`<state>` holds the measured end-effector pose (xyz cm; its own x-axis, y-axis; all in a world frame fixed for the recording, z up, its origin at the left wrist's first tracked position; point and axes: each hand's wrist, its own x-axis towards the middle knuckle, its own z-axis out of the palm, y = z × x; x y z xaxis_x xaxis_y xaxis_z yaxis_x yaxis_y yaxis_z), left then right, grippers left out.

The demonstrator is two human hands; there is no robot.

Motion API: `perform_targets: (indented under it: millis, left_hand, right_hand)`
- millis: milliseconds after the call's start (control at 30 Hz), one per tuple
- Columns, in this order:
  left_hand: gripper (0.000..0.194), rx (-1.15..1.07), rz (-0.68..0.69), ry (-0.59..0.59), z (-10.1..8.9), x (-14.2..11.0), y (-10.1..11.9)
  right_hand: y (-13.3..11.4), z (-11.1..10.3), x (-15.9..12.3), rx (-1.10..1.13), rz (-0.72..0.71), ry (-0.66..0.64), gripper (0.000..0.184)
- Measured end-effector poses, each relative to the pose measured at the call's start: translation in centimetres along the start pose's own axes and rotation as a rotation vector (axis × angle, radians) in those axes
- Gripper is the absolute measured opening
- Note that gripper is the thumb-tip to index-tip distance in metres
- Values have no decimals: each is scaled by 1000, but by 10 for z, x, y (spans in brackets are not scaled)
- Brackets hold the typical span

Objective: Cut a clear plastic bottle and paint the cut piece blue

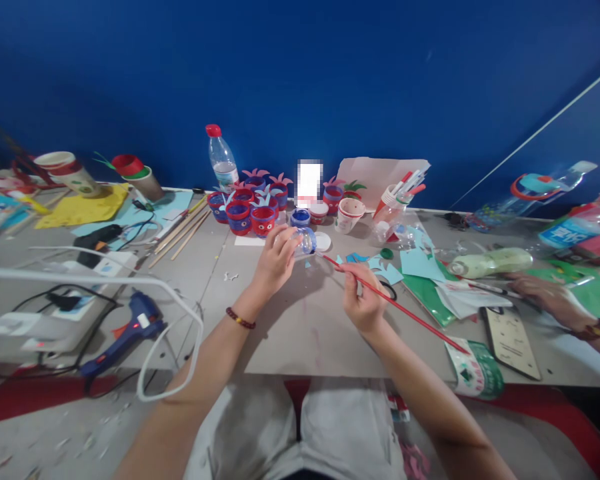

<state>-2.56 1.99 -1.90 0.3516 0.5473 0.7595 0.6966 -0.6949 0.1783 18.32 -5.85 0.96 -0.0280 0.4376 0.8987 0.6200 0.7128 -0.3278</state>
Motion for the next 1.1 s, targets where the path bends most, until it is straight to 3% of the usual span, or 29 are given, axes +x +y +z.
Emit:
perform_targets:
  millis: [267, 367, 467, 567, 733, 900, 1100]
  left_hand:
    - [45, -1, 8, 77, 4, 0, 2]
    - [44, -75, -48, 63, 5, 0, 5]
    - [46, -234, -224, 40, 3, 1, 11]
    - [54, -442, -497, 60, -1, 3, 18]
    - [48, -825, -863, 51, -2, 9, 23]
    - [47, -999, -1041, 66, -1, 14, 20]
    - [45, -1076, -1105, 31, -7, 18, 22]
  right_hand:
    - [-1, 1, 2, 13, -18, 51, 24]
    - [0, 0, 2, 3, -35, 100, 23]
    - [0, 0, 1, 22, 56, 126, 22]
    - [1, 1, -2, 79, 119, 135, 21]
    - [6, 3, -9, 120, 150, 126, 20]
    - [12, 5, -16, 153, 172, 146, 21]
    - [6, 5, -10, 158, 164, 138, 18]
